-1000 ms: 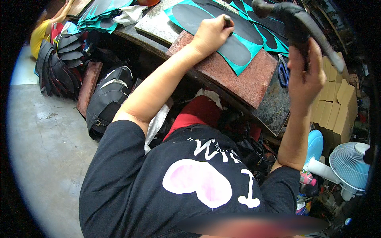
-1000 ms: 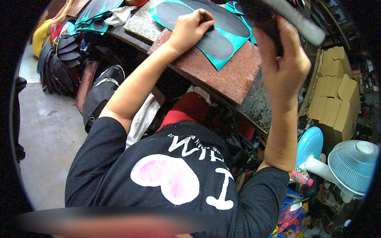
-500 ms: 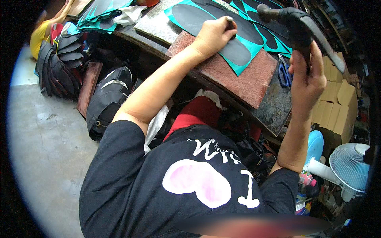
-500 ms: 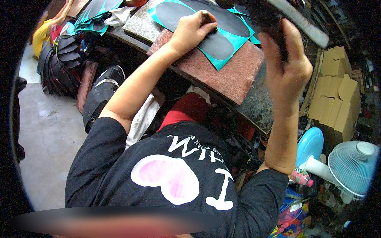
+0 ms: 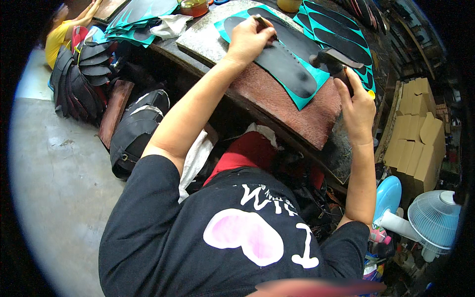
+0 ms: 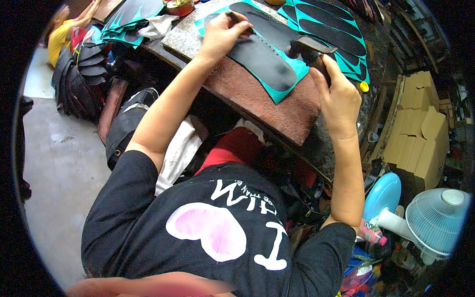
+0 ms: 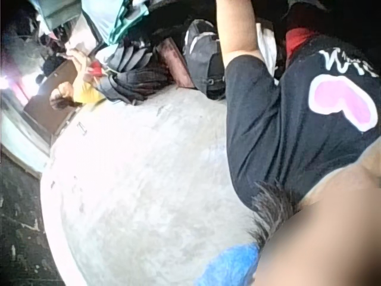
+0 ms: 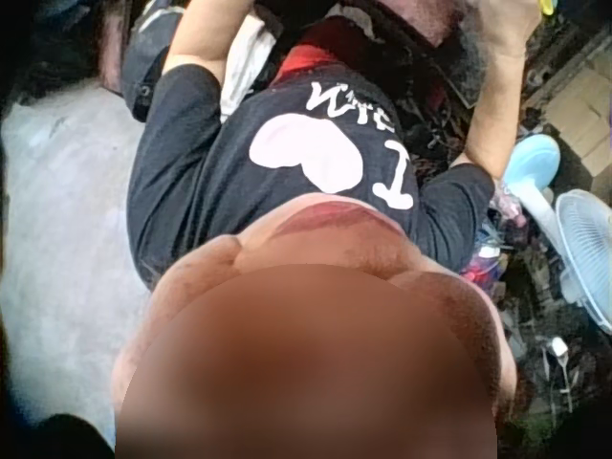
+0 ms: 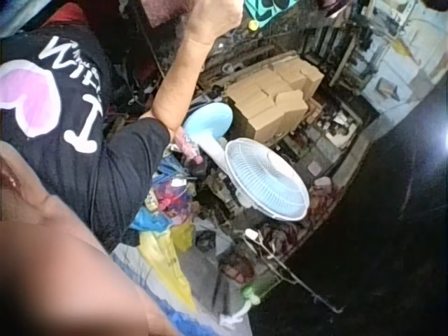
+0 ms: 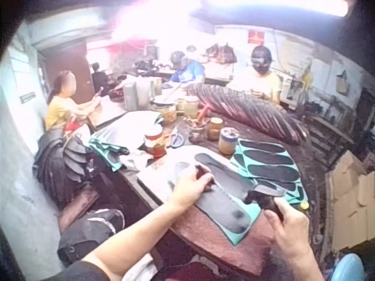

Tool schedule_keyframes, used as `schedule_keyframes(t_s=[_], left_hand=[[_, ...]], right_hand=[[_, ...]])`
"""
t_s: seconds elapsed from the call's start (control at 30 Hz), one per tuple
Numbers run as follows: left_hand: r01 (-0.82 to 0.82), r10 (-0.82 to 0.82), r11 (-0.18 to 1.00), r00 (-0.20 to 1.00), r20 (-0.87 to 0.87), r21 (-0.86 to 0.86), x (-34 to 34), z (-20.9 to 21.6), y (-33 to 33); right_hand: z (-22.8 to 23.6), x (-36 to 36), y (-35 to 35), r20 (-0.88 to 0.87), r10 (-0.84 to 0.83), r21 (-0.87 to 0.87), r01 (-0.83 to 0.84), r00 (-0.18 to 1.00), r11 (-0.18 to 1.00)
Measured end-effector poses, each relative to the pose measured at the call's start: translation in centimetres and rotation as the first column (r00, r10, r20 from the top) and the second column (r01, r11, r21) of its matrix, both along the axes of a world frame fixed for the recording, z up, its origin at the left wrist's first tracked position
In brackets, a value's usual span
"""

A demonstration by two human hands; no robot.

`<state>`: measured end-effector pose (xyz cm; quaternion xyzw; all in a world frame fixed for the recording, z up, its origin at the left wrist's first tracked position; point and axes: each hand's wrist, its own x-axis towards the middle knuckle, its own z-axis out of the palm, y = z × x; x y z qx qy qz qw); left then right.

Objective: The person repeatedly hammers a small metal tool along the edges of teal and black shoe insoles placed on a workbench. They handle several insoles one at a time, repositioning them as needed, and continue the hammering motion throughout the clip.

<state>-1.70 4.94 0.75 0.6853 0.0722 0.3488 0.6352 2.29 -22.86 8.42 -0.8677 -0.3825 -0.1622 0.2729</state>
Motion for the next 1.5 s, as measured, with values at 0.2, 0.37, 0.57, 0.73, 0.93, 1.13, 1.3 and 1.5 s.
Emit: schedule_keyframes(t_s=[0.2,0.37,0.57,0.73,0.93,1.13,1.3,1.5], left_hand=[[-0.048,0.059,0.994,0.992,-0.111,0.097,0.4,-1.4,-0.1],[-0.078,0.103,0.935,0.993,-0.055,0.345,0.2,-0.4,-0.7],[-0.162,0.226,0.56,0.973,0.039,0.813,0.4,0.1,-3.0],[0.007,-0.011,0.999,0.995,-0.099,-0.034,1.0,-0.7,-1.3],[-0.183,0.166,0.797,0.983,0.083,0.576,0.6,-0.3,-2.1],[-0.157,0.179,0.773,0.984,0.026,0.615,0.5,-0.1,-3.9],[-0.079,0.096,0.966,0.994,-0.056,0.246,1.0,-0.7,-2.2],[-0.124,0.124,0.7,0.991,0.051,0.703,0.2,0.2,-3.6]], right_hand=[[2.9,0.1,1.8,0.035,0.12,0.146,-0.123,0.992,0.981],[5.0,-1.2,2.3,0.093,0.247,0.47,-0.261,0.965,0.843],[1.1,-0.5,3.7,0.128,0.05,0.01,-0.052,0.99,0.999],[2.1,0.5,1.3,0.122,0.055,0.07,-0.064,0.991,0.995],[3.9,-0.9,2.3,0.177,0.172,0.376,-0.228,0.969,0.898],[1.7,0.1,2.5,0.126,-0.073,0.001,0.074,0.989,0.997],[3.5,0.5,0.1,0.181,0.116,0.173,-0.148,0.977,0.974],[3.6,-1.1,1.5,0.273,0.178,0.289,-0.257,0.945,0.922]])
